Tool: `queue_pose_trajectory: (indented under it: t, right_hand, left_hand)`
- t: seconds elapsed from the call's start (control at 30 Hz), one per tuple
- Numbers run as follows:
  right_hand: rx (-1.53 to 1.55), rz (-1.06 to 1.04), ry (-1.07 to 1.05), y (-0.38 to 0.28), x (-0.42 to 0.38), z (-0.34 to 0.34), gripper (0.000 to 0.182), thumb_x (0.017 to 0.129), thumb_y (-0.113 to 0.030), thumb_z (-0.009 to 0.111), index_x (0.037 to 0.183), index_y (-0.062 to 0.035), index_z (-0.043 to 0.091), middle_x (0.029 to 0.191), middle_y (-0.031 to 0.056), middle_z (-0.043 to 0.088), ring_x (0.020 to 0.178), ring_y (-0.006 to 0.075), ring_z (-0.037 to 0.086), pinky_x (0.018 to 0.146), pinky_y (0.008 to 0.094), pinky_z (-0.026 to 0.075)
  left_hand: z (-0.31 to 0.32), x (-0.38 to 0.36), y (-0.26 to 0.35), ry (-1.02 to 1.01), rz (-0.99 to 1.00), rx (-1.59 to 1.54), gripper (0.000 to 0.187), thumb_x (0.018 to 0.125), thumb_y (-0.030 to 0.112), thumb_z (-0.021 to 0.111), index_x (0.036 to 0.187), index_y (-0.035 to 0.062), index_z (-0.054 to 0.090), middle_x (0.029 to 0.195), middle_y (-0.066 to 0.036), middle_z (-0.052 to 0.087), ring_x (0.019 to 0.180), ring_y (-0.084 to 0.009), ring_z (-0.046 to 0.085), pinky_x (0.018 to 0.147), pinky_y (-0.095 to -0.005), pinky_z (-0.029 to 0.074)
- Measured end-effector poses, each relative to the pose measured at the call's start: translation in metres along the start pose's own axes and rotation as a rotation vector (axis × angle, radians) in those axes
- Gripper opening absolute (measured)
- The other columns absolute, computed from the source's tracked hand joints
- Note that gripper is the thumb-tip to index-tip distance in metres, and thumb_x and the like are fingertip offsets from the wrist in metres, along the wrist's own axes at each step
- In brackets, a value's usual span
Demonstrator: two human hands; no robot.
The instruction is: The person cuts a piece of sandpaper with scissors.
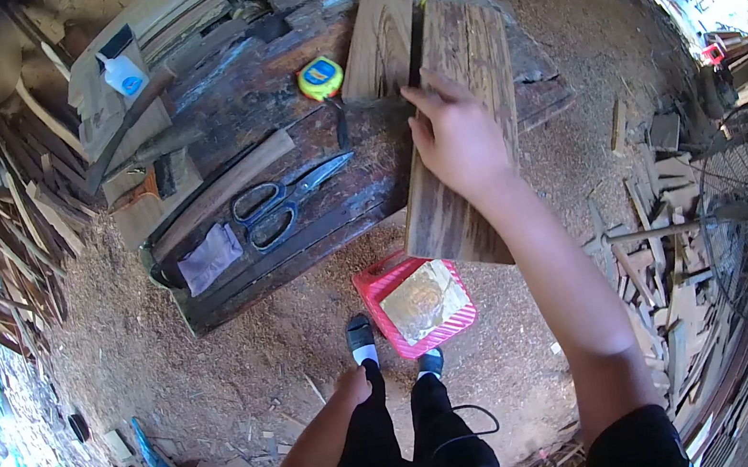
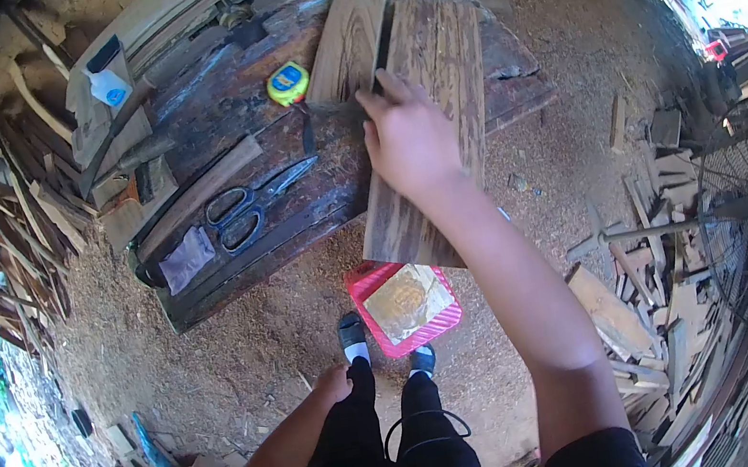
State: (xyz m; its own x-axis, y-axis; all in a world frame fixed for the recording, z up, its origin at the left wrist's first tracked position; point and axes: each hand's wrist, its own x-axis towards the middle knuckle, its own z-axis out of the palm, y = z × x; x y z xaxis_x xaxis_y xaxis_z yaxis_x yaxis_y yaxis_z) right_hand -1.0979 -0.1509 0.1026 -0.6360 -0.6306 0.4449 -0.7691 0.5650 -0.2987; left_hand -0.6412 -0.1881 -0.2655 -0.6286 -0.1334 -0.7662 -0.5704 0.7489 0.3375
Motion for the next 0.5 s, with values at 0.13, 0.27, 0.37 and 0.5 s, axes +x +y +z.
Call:
queue_pose_trajectory:
  t: [0.13, 0.27, 0.37, 0.5]
  right_hand:
    - [0.171, -0.061, 0.117, -0.019, -0.092, -0.048, 0.026, 0.078, -0.004, 0.070, 0.104, -0.0043, 0.072, 0.123, 0.0156, 0.064, 0.117, 0.0379, 0.060, 0.100, 0.0477, 0.048]
    - [0.134, 0.132, 0.046, -0.006, -0.234, -0.072, 0.023, 0.073, 0.005, 0.064, 0.093, -0.0035, 0.072, 0.114, 0.0153, 0.066, 0.111, 0.0356, 0.061, 0.095, 0.0463, 0.049]
    - [0.181, 0.471, -0.158, -0.004, -0.346, -0.070, 0.024, 0.074, 0.008, 0.061, 0.092, -0.0033, 0.071, 0.108, 0.0132, 0.068, 0.104, 0.0319, 0.063, 0.089, 0.0412, 0.049]
    - [0.323, 0.795, -0.425, -0.017, -0.480, -0.080, 0.022, 0.079, 0.010, 0.059, 0.093, -0.0027, 0.071, 0.098, 0.0150, 0.071, 0.095, 0.0317, 0.068, 0.085, 0.0377, 0.053]
  left_hand:
    - [0.043, 0.032, -0.050, 0.013, -0.034, -0.039, 0.038, 0.085, 0.028, 0.066, 0.108, -0.0014, 0.067, 0.112, -0.025, 0.068, 0.106, -0.0393, 0.067, 0.093, -0.0473, 0.054]
    - [0.057, 0.082, -0.054, 0.016, -0.029, -0.338, 0.070, 0.081, 0.045, 0.075, 0.130, -0.0022, 0.055, 0.124, -0.027, 0.064, 0.118, -0.0407, 0.061, 0.099, -0.0450, 0.051]
    - [0.055, 0.120, -0.033, -0.093, -0.085, -0.779, 0.105, 0.074, 0.054, 0.083, 0.146, -0.0070, 0.036, 0.139, -0.026, 0.054, 0.127, -0.0345, 0.056, 0.104, -0.0428, 0.048]
    - [0.008, 0.137, 0.038, -0.149, -0.420, -1.008, 0.121, 0.069, 0.056, 0.087, 0.159, 0.0163, 0.016, 0.156, -0.018, 0.037, 0.137, -0.0370, 0.045, 0.100, -0.0616, 0.045]
